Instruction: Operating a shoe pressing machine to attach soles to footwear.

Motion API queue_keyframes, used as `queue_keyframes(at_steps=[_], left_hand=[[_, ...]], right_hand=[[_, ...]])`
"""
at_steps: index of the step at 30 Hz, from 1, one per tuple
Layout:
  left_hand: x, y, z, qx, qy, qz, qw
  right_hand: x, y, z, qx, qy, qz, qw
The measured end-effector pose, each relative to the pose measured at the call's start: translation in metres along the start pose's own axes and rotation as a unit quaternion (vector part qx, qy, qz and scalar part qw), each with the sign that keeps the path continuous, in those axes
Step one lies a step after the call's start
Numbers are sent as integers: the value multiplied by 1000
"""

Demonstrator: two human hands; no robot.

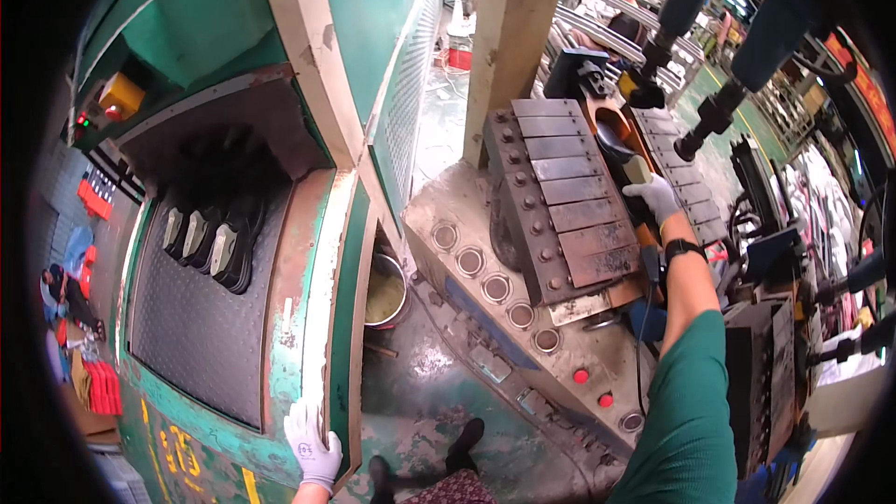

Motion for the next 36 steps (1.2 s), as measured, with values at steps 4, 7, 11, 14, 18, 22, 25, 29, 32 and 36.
queue_keyframes(at_steps=[4,7,11,14,18,22,25,29,32,36], left_hand=[[-12,1,-3,0,-10,10,1000],[-12,-4,-5,5,-16,5,1000],[-14,-11,-3,15,-23,-6,1000],[-14,-7,-6,19,-26,-8,999],[-20,-4,-8,38,-40,-29,998],[-12,14,-7,-125,102,-130,978],[-54,-30,26,-7,172,-489,855],[-109,-78,48,180,197,-497,826],[-145,-81,44,123,354,-681,629],[-174,1,47,66,259,-776,572]], right_hand=[[19,46,-18,-48,-45,-133,989],[0,64,-39,-39,-67,-232,970],[-27,71,-75,-99,-125,-316,935],[-33,87,-106,-91,-139,-368,915],[-33,104,-145,-126,-173,-255,943],[-26,150,-233,-176,-182,-11,967],[11,194,-311,-164,-191,-21,968],[152,275,-424,-79,-144,167,972],[254,351,-498,-58,-104,208,971],[380,454,-554,-222,-107,-37,969]])
Point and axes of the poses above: each hand's wrist, its own z-axis towards the middle knuckle, its own x-axis out of the palm, y = z × x, the point moved 6 cm from there along z, towards the middle knuckle, and after that the axes turned 9 degrees about -x, right-handed, at the moved point
